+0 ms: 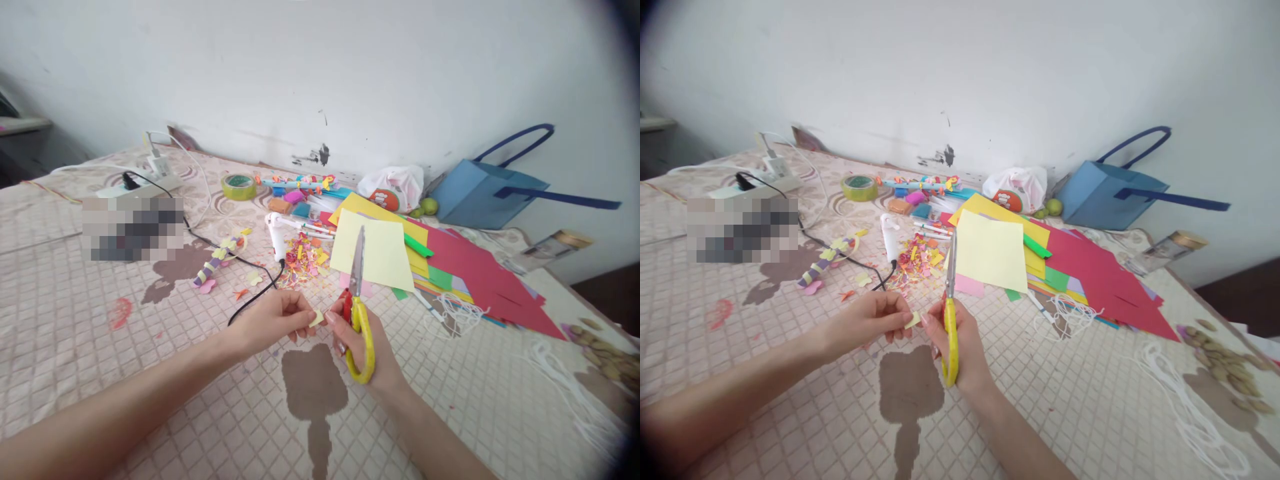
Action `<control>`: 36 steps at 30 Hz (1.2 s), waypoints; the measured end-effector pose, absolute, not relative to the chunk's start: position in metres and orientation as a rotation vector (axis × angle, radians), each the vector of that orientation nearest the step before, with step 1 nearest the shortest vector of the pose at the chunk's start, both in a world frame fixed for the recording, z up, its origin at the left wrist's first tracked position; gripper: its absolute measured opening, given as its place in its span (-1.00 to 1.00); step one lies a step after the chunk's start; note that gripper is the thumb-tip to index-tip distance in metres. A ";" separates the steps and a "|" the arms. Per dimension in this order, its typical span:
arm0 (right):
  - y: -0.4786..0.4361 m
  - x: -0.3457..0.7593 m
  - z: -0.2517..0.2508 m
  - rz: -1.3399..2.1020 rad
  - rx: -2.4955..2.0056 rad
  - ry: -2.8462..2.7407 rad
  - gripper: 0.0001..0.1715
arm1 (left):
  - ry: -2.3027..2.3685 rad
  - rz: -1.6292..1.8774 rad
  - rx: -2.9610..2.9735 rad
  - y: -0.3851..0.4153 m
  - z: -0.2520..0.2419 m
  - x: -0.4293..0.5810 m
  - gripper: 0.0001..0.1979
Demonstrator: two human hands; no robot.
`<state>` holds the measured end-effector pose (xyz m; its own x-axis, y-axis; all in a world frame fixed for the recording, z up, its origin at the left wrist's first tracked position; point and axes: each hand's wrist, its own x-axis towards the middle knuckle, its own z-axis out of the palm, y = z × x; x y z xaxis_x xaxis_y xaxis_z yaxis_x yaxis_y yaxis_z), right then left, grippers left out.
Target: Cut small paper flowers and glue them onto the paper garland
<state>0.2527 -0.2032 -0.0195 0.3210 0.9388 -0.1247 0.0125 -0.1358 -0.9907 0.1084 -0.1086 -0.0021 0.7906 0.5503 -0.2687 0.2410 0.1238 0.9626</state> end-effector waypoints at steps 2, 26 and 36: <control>-0.203 0.253 -0.020 1.052 -1.447 -0.926 -0.71 | 0.668 0.256 1.455 -0.109 -0.003 0.108 -0.76; -0.216 0.242 -0.025 0.973 -1.572 -1.102 -0.54 | 0.643 0.661 1.128 -0.098 0.024 0.100 -0.77; -0.213 0.240 -0.037 0.891 -1.709 -1.138 -0.69 | 0.662 0.710 1.119 -0.100 0.027 0.098 -0.79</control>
<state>0.2403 -0.2131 -0.0369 0.3249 0.9412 -0.0931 0.3157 -0.2007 -0.9274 0.0979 -0.0997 0.0268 0.6088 0.7849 -0.1151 -0.1703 0.2711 0.9474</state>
